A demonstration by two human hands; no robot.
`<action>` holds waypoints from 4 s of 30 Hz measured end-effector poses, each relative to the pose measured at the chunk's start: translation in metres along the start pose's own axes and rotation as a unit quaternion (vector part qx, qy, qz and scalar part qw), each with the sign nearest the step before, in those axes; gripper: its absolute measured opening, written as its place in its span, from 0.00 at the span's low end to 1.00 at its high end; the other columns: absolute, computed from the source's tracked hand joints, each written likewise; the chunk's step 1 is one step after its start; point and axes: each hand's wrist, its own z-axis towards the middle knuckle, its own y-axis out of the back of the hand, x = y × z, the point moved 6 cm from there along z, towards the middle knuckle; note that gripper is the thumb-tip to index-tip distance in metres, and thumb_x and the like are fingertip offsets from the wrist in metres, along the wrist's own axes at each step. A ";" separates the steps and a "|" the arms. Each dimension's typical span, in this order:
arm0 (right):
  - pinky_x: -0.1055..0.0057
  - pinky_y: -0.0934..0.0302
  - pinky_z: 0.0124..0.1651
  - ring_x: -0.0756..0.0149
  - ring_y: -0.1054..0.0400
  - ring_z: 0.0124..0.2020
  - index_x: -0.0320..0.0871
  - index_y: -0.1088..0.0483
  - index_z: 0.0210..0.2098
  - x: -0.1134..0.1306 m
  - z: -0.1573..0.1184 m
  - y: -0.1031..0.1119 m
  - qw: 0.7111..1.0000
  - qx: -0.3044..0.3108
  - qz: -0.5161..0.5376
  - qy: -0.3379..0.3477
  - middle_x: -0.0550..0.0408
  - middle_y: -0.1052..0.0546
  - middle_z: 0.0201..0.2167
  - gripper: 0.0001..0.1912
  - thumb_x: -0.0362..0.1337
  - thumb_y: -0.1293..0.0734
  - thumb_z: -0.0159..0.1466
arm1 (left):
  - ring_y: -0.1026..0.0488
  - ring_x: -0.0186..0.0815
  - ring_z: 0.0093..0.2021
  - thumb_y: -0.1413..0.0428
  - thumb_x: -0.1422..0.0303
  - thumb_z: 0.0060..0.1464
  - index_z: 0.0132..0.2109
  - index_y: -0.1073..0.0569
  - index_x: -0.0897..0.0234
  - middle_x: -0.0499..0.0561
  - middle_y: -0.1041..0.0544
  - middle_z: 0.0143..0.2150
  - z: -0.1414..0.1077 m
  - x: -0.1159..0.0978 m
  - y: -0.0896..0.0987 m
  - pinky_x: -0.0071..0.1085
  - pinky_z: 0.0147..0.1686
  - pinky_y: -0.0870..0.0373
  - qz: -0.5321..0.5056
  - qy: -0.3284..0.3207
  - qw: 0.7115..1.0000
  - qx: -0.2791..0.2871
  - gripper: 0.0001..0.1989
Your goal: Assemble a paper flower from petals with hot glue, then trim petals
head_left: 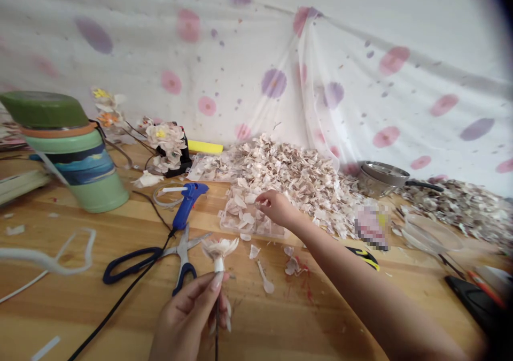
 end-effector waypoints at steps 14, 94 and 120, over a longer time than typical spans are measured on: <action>0.56 0.33 0.50 0.60 0.30 0.48 0.40 0.30 0.48 0.008 0.044 -0.010 0.994 0.075 -0.033 0.075 0.49 0.27 0.49 0.13 0.40 0.35 0.67 | 0.33 0.29 0.20 0.32 0.49 0.38 0.36 0.19 0.66 0.47 0.28 0.20 0.000 0.002 0.003 0.22 0.19 0.38 0.018 -0.004 1.000 0.013 0.25; 0.68 0.37 0.35 0.66 0.34 0.33 0.47 0.27 0.32 0.115 -0.150 0.057 0.924 -0.212 0.195 0.251 0.57 0.30 0.31 0.06 0.32 0.27 0.58 | 0.37 0.24 0.16 0.28 0.59 0.35 0.28 0.21 0.65 0.44 0.31 0.16 -0.044 -0.023 -0.057 0.17 0.16 0.41 -0.165 0.009 0.983 0.075 0.16; 0.68 0.36 0.38 0.66 0.36 0.37 0.46 0.39 0.38 0.128 -0.175 0.074 0.927 -0.251 0.051 0.273 0.56 0.34 0.36 0.18 0.31 0.26 0.57 | 0.36 0.25 0.14 0.34 0.55 0.46 0.31 0.22 0.65 0.45 0.31 0.15 -0.053 -0.025 -0.051 0.20 0.15 0.45 -0.028 -0.047 0.994 0.094 0.16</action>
